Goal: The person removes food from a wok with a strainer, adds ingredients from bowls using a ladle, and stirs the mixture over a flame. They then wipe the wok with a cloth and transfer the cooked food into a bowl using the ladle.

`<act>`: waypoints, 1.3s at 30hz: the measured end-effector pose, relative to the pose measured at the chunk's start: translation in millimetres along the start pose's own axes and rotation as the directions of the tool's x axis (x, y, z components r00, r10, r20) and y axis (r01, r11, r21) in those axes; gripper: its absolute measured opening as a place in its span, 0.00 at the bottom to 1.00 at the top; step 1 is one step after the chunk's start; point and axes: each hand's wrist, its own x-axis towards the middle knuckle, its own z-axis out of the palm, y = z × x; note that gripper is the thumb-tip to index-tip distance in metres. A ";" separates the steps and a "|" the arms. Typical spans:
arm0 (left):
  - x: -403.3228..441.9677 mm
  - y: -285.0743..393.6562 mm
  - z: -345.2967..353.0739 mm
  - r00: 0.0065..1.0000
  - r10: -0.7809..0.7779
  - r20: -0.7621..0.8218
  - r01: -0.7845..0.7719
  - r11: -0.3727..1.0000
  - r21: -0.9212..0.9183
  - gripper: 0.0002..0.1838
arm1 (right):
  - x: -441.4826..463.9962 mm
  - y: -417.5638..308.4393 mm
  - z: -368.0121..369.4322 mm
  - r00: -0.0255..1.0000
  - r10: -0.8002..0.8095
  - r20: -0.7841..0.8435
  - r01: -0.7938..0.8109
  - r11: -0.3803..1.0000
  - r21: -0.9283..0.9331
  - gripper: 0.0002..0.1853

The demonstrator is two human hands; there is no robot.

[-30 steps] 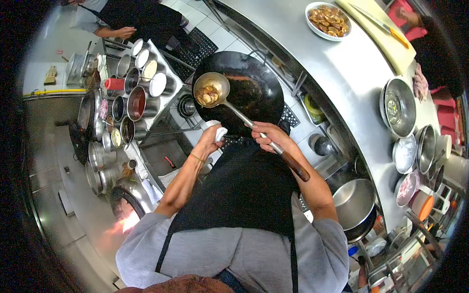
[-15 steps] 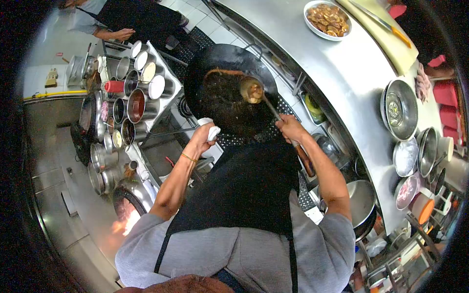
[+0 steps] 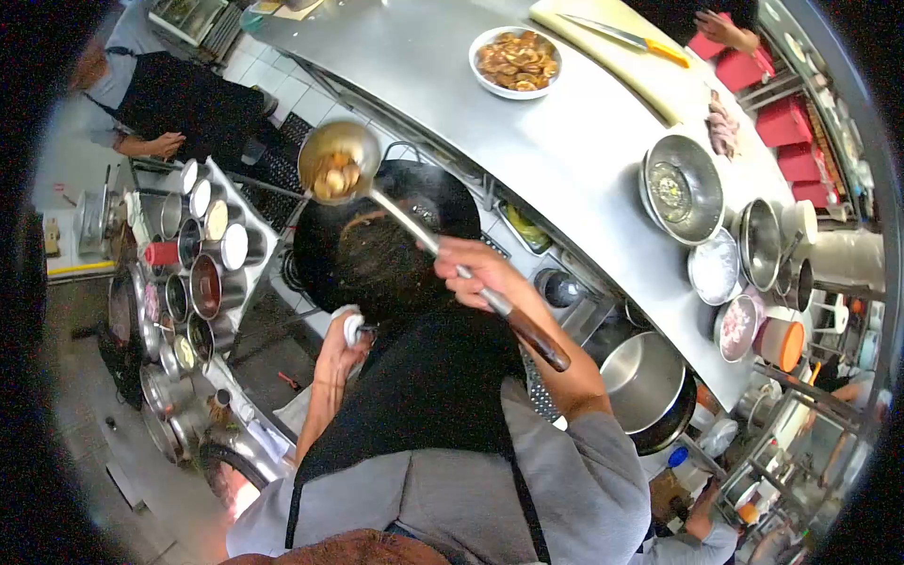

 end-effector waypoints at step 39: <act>-156.1 -32.5 -24.0 0.911 0.387 -0.144 -0.413 0.871 -0.268 0.05 | -12.3 -143.2 -55.4 0.298 -0.952 0.065 -0.354 -0.174 -0.919 0.24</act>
